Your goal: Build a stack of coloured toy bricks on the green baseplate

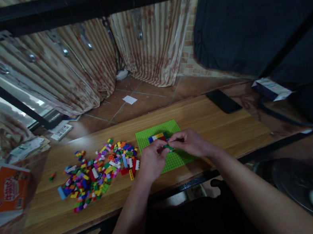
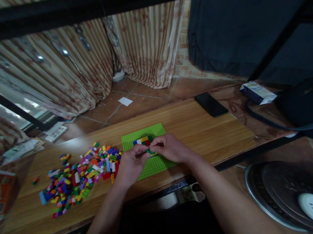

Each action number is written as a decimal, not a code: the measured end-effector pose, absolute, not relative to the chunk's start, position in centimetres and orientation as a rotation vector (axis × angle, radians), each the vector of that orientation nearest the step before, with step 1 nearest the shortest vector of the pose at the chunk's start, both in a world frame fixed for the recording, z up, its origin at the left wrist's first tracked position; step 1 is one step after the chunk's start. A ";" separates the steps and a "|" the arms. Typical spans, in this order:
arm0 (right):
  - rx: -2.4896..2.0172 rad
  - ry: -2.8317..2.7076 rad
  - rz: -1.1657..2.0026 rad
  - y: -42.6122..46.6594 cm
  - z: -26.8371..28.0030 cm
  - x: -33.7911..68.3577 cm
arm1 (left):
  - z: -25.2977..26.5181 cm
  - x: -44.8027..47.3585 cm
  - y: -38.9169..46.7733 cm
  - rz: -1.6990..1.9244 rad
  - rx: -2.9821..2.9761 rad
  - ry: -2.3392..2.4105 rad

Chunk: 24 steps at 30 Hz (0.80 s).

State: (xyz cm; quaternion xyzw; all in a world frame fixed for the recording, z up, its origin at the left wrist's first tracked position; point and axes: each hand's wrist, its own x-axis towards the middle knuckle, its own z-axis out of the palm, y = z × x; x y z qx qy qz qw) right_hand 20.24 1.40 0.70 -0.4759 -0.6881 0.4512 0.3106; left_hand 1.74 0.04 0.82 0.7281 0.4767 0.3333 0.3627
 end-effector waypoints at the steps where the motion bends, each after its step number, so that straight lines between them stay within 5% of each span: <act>1: -1.247 -1.794 1.215 1.4 0.7 20.1 | 0.9 1.7 0.0 0.866 1.847 1.209; 10: -1.261 -1.423 1.296 1.5 1.1 18.5 | 2.1 -1.4 0.8 1.013 1.728 1.172; 17: -1.240 -2.068 0.886 -1.3 0.9 11.0 | 3.2 -8.1 2.0 1.557 1.366 1.404; 24: -1.418 -2.377 0.649 -1.6 -0.2 6.1 | 3.1 -9.3 1.4 1.577 1.318 1.464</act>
